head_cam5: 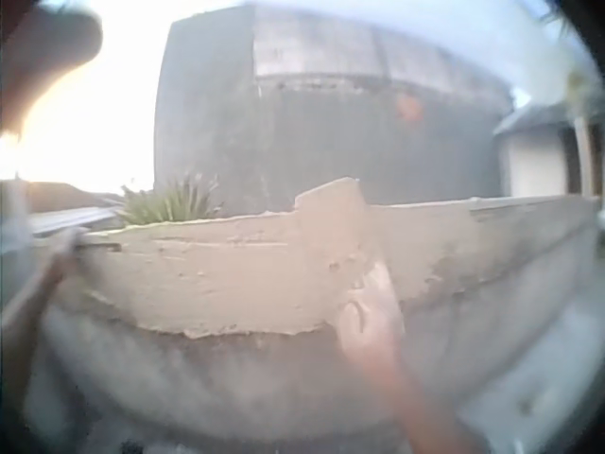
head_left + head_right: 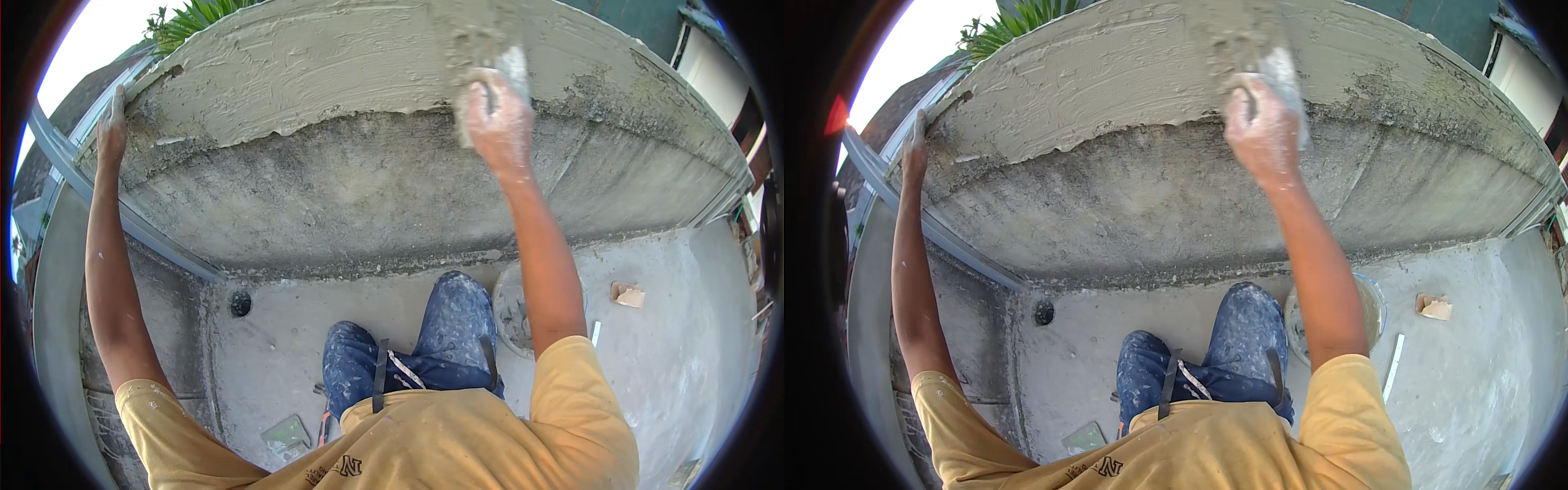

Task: The person applies and smooths plaster along the edge of a concrete wall using a trowel and hawk.

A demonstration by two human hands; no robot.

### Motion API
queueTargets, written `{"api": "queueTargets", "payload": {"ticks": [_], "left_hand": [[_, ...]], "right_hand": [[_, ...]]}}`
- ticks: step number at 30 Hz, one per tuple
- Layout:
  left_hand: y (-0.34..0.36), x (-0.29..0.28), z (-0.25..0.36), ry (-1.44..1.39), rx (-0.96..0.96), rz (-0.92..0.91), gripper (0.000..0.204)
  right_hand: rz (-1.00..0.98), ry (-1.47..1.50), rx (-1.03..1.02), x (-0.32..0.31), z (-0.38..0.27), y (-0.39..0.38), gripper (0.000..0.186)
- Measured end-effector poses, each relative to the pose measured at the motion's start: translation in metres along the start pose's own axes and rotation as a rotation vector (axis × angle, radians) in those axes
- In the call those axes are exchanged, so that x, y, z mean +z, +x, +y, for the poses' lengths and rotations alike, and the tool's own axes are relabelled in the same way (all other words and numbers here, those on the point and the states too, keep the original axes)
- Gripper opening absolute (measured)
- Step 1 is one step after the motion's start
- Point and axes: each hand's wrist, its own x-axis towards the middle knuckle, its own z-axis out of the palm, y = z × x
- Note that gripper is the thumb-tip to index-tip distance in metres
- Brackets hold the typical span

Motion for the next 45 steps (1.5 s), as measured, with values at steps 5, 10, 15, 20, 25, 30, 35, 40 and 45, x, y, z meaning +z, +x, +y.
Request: {"api": "queueTargets", "payload": {"ticks": [5,10,15,20,25,30,35,40,45], "left_hand": [[-0.009,-0.031,0.098,-0.179,-0.137,0.138,0.048],[-0.130,-0.047,0.301,-1.104,-0.305,-0.111,0.030],[-0.237,-0.122,0.465,-2.275,-0.283,-0.799,0.022],[-0.231,-0.170,0.513,-3.115,-0.181,-0.870,0.037],[-0.241,-0.182,0.531,-3.362,0.118,-0.518,0.046],[-0.236,-0.185,0.526,-3.164,0.073,-0.405,0.036],[-0.241,-0.177,0.516,-3.026,0.258,-0.207,0.031],[-0.237,-0.184,0.516,-3.010,0.056,-0.301,0.042],[-0.250,-0.152,0.510,-2.704,-0.508,-0.748,0.049]], "right_hand": [[0.218,-0.365,0.116,-0.137,0.113,-0.034,0.019],[-0.135,-0.560,0.303,-0.207,0.090,-0.184,0.025],[-0.353,-0.425,0.533,-0.181,0.067,-0.288,0.030],[-0.406,-0.396,0.540,-0.165,0.054,-0.318,0.033],[-0.479,-0.416,0.529,-0.157,0.053,-0.314,0.034],[-0.460,-0.356,0.471,-0.149,0.046,-0.316,0.030],[-0.488,-0.305,0.521,-0.134,0.029,-0.313,0.029],[-0.503,-0.258,0.434,-0.132,0.020,-0.309,0.027],[-0.523,-0.060,0.558,-0.142,-0.001,-0.295,0.037]]}}
